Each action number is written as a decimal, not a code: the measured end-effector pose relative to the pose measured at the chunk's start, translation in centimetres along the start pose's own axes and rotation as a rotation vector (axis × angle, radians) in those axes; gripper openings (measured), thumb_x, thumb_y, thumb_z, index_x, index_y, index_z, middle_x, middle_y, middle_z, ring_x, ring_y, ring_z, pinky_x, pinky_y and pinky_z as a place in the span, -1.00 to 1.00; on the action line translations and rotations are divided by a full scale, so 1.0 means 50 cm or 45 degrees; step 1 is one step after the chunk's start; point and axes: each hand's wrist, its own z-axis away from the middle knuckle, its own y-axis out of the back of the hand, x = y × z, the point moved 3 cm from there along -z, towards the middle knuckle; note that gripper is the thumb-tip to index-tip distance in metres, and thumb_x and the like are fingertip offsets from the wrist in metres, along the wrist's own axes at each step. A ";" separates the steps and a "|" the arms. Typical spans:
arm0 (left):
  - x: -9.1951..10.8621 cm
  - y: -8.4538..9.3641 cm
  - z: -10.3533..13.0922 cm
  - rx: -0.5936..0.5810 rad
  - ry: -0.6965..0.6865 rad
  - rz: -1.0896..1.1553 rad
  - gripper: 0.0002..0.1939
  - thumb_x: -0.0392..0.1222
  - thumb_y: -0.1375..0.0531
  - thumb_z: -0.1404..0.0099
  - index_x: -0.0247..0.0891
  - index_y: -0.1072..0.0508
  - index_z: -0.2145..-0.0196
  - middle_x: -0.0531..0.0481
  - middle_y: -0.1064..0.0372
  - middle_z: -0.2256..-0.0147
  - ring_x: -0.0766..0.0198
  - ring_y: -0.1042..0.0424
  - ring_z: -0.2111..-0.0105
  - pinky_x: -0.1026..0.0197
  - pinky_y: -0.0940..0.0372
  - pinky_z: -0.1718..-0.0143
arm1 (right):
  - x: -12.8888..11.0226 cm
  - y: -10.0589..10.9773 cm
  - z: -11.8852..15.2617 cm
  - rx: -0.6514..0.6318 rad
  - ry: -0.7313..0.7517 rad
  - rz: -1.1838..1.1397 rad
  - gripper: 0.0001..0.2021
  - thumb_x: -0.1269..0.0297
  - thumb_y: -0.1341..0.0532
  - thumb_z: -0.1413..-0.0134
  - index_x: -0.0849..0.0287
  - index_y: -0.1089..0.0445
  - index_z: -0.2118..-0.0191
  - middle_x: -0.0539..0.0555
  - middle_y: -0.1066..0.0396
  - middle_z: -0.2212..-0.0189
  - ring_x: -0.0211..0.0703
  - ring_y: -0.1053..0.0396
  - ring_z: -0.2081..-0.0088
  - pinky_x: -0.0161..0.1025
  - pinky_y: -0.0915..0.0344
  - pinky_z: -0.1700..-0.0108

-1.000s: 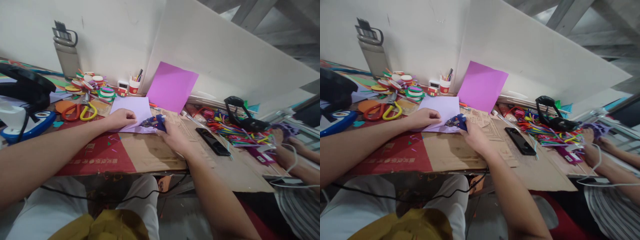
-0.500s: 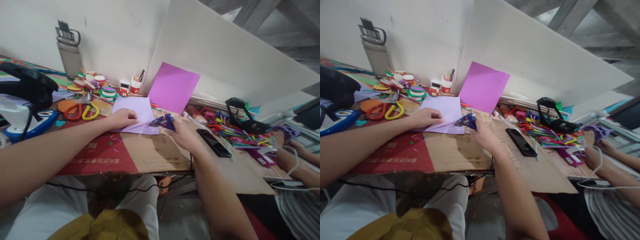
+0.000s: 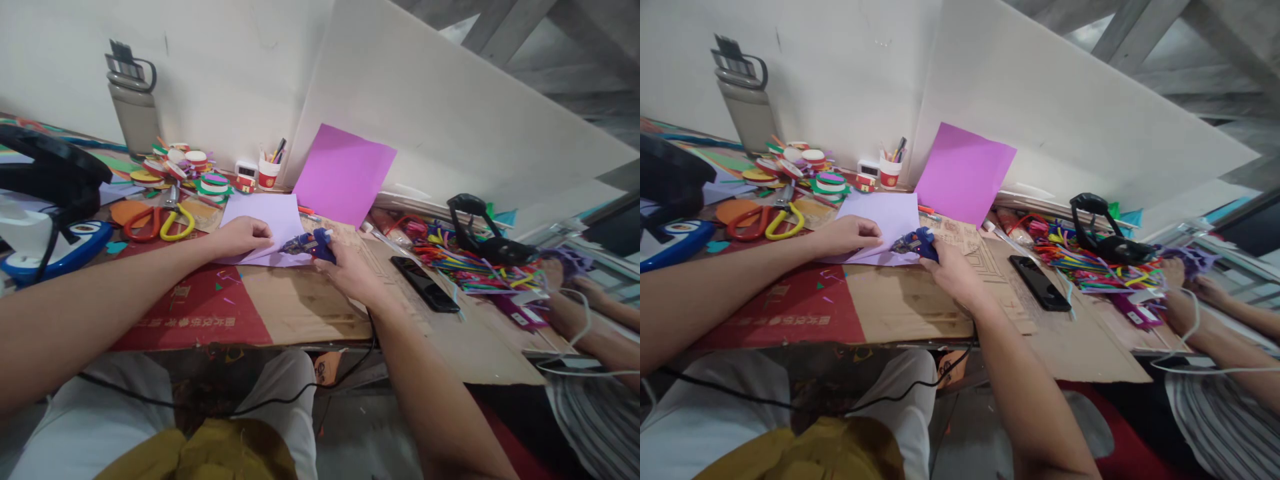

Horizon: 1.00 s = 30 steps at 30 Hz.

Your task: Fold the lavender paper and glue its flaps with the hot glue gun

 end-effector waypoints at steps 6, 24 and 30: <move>0.005 0.001 0.002 -0.001 0.010 -0.013 -0.72 -0.05 -0.11 -0.11 -0.30 -0.48 0.36 0.06 -0.45 0.42 0.29 -0.36 0.38 0.31 -0.18 0.30 | 0.003 0.017 0.005 -0.029 0.023 0.050 -0.75 0.24 -0.14 -0.09 0.19 -0.32 0.11 0.19 -0.42 0.15 0.00 -0.35 0.16 -0.06 -0.27 0.13; 0.003 0.000 0.003 0.001 0.002 -0.018 -0.71 -0.04 -0.11 -0.12 -0.30 -0.49 0.35 0.06 -0.46 0.41 0.29 -0.37 0.37 0.31 -0.18 0.30 | 0.008 0.020 0.008 -0.060 -0.018 0.013 -0.74 0.23 -0.13 -0.11 0.18 -0.31 0.09 0.19 -0.42 0.17 0.00 -0.35 0.17 -0.05 -0.28 0.12; 0.016 -0.006 0.008 0.067 -0.106 -0.067 -0.73 -0.07 -0.11 -0.14 -0.29 -0.50 0.36 0.04 -0.48 0.38 0.28 -0.38 0.36 0.30 -0.18 0.28 | 0.040 0.045 0.008 0.005 -0.049 0.100 -0.79 0.22 -0.16 -0.07 0.17 -0.34 0.18 0.18 -0.40 0.20 0.06 -0.33 0.13 0.02 -0.26 0.09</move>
